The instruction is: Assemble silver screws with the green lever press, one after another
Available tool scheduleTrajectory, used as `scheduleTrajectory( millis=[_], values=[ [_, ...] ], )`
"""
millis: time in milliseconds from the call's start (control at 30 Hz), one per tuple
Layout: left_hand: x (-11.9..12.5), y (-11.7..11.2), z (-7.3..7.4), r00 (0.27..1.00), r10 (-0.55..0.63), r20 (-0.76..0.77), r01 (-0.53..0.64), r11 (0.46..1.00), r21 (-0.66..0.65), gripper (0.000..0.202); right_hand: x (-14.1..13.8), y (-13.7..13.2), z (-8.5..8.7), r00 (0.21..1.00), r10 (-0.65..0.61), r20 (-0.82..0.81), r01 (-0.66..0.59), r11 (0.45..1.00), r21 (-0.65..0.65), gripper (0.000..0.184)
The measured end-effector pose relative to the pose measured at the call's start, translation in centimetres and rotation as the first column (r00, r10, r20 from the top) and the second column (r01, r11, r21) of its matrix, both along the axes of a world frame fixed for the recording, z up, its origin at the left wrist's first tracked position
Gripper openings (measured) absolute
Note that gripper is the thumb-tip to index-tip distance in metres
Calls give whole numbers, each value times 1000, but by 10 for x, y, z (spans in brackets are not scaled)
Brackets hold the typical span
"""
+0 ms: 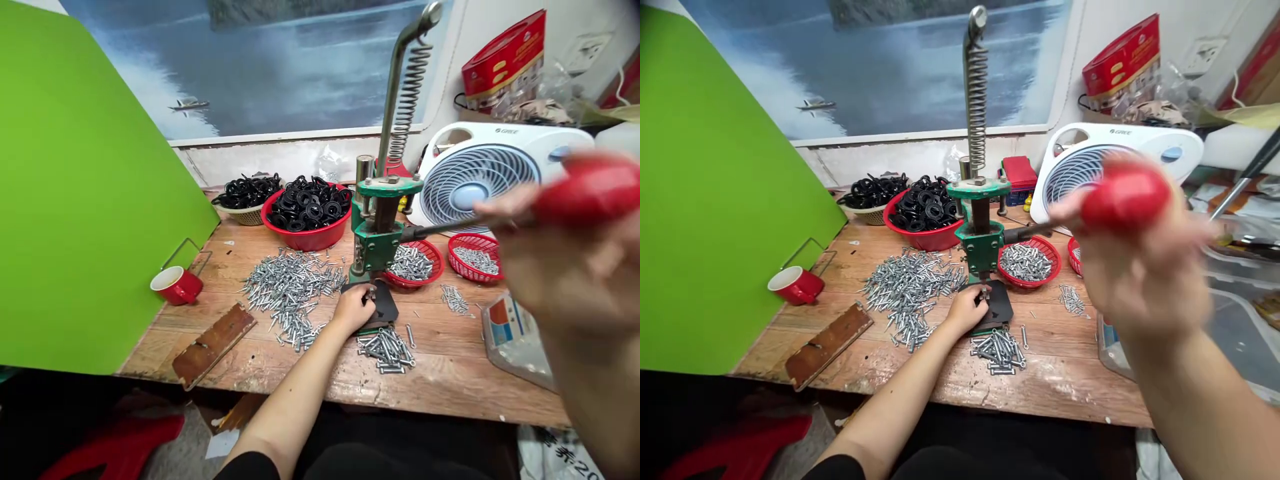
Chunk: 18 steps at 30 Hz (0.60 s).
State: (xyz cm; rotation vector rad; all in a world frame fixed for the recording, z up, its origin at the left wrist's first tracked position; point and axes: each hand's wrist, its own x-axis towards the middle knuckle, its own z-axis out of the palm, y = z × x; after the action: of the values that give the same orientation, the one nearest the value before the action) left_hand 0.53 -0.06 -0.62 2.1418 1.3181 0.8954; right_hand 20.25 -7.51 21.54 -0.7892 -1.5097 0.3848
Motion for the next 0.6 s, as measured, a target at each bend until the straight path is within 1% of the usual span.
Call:
scheduleTrajectory(
  millis=[33,67,100,133,167,200,233,267,300,333,367,400,433,467,500,533,600],
  values=[
    [0,-1,1,1000,-3,-6,3,1000,6,37,-7,23,15,988,139,-70,-141,990,-23,50],
    [0,-2,2,1000,-5,-10,5,1000,14,38,-13,45,25,971,208,-117,-216,974,-60,49],
    [0,-3,2,1000,-6,-12,6,1000,20,38,-17,62,27,951,263,-160,-283,952,-117,50],
    [0,-3,2,1000,-6,-12,6,1000,26,38,-20,74,23,947,262,-188,-293,942,-162,49],
    [-1,-4,1,1000,-6,-10,7,1000,29,39,-22,80,11,954,206,-219,-247,953,-176,47],
    [-1,-4,1,1000,-9,-6,9,1000,30,40,-23,82,-8,962,102,-252,-146,976,-162,44],
    [-2,-3,0,1000,-13,-3,13,1000,27,41,-23,79,-33,959,-39,-280,-2,990,-142,38],
    [-2,-3,0,1000,-19,-2,19,1000,22,43,-23,73,-61,937,-191,-292,162,979,-120,32],
    [-2,-2,-1,1000,-23,-4,23,1000,15,45,-23,66,-91,913,-318,-254,287,946,-153,28],
    [-2,-2,-1,1000,-24,-9,24,1000,8,47,-24,60,-120,924,-355,-141,315,916,-247,27],
    [-2,-1,-1,1000,-25,-16,25,1000,2,48,-26,56,-146,962,-274,17,261,894,-364,27],
    [-1,-1,0,999,-24,-26,24,1000,-3,50,-29,54,-167,977,-161,140,208,867,-453,29],
    [-1,-1,0,999,-23,-37,23,1000,-4,50,-33,55,-184,968,-38,248,164,843,-512,29],
    [0,-1,1,999,-22,-49,22,1000,-3,49,-38,59,-195,940,58,336,139,835,-532,30],
    [0,-1,2,998,-21,-62,21,1000,0,49,-42,64,-202,903,110,415,135,845,-518,29],
    [1,-2,2,997,-18,-76,18,1000,3,48,-46,70,-204,862,131,490,145,863,-484,28],
    [1,-3,3,995,-8,-101,9,1000,10,47,-51,79,-203,782,133,609,171,893,-415,30]
  ],
)
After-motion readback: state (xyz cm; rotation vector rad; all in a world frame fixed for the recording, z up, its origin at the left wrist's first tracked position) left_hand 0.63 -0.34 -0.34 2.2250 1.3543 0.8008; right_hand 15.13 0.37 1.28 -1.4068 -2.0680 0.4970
